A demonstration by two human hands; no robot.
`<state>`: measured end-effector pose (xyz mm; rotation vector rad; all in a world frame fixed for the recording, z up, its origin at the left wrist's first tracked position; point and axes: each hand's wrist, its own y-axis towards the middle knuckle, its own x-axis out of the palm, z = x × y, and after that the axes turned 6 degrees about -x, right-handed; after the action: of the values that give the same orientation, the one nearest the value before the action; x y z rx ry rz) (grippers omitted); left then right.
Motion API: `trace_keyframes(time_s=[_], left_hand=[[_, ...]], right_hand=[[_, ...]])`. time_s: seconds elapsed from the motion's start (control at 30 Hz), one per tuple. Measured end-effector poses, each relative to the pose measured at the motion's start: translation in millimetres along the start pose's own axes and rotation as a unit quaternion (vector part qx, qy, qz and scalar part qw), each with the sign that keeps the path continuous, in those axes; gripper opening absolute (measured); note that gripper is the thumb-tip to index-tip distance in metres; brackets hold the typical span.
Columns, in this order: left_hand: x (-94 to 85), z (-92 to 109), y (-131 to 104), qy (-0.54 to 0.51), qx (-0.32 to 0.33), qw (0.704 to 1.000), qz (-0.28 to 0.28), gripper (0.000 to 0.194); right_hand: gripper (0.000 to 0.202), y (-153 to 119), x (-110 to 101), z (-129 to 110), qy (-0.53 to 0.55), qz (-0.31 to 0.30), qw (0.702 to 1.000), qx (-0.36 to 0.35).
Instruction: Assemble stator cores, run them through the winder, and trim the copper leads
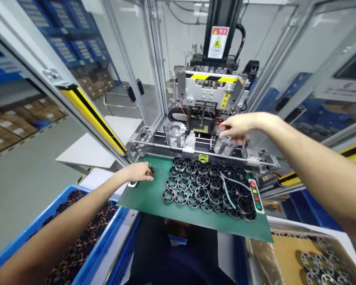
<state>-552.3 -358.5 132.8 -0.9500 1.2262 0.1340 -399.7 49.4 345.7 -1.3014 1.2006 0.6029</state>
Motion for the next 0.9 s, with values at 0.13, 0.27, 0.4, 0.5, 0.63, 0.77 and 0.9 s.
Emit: trace_keyframes(time_s=[0.13, 0.27, 0.4, 0.5, 0.63, 0.77, 0.9], left_hand=[[27.8, 2, 17, -0.005, -0.027, 0.997, 0.074, 0.043], [45.5, -4, 17, -0.029, -0.047, 0.987, 0.153, 0.043], [65.1, -18, 5, -0.065, -0.056, 0.972, 0.217, 0.04], [83.8, -23, -2, -0.094, -0.059, 0.96, 0.256, 0.041], [110.0, -15, 2, -0.143, -0.071, 0.938, 0.307, 0.045], [130.9, 1, 8, -0.194, -0.089, 0.907, 0.364, 0.054], [155.7, 24, -10, -0.245, -0.09, 0.858, 0.442, 0.062]], right_hand=[[0.053, -23, 49, -84, -0.057, -0.12, 0.967, -0.218], [0.043, -7, 115, -173, -0.127, -0.18, 0.917, -0.331], [0.041, 34, 166, -236, -0.234, -0.191, 0.889, -0.345], [0.04, 62, 193, -256, -0.293, -0.186, 0.885, -0.31], [0.043, 81, 218, -252, -0.306, -0.138, 0.901, -0.275], [0.044, 78, 230, -232, -0.265, -0.075, 0.923, -0.27], [0.045, 35, 230, -191, -0.207, 0.005, 0.941, -0.27]])
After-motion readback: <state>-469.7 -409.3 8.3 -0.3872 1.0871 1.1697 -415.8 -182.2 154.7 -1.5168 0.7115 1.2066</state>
